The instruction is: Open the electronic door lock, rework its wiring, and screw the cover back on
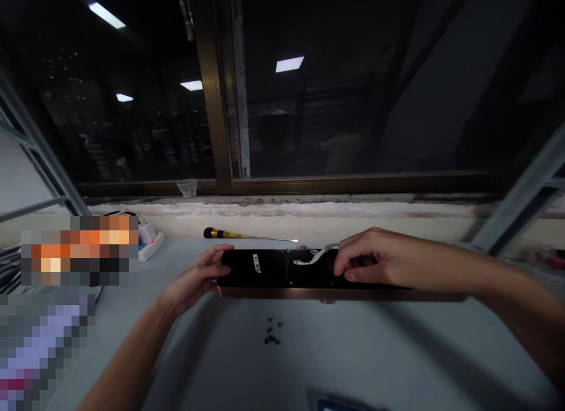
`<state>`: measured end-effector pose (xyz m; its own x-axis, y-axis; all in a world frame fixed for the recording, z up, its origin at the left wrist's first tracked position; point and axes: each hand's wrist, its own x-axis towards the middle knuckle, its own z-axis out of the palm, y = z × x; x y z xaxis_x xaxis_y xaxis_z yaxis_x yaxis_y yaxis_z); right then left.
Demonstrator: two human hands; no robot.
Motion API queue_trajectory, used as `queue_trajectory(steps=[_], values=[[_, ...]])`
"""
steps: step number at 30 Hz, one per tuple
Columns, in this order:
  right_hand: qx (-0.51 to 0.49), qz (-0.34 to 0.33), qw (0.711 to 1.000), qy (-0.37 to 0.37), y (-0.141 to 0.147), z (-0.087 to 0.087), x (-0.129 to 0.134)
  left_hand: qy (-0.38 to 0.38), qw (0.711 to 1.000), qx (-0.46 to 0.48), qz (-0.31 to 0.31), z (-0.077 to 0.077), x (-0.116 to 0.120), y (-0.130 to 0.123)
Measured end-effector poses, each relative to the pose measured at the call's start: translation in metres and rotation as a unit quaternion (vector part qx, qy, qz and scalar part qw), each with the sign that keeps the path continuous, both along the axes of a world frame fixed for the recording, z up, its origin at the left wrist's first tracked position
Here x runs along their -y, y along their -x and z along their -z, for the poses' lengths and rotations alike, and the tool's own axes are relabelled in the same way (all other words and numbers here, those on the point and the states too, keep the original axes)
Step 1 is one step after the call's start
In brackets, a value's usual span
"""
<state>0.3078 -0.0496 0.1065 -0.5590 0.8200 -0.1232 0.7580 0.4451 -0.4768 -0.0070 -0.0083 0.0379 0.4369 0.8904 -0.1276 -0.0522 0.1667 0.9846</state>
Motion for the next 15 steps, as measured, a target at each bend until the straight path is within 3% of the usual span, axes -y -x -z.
queue_trajectory(steps=[10, 15], values=[[-0.006, -0.041, 0.999, 0.013, 0.006, -0.0019, 0.0024, 0.002, 1.0, -0.003, 0.007, -0.0002, 0.0003, 0.0009], [0.012, -0.067, 0.995, -0.066, 0.0076, 0.0038, 0.0027, 0.005, 1.0, -0.008, -0.002, -0.0006, 0.0002, 0.0006]])
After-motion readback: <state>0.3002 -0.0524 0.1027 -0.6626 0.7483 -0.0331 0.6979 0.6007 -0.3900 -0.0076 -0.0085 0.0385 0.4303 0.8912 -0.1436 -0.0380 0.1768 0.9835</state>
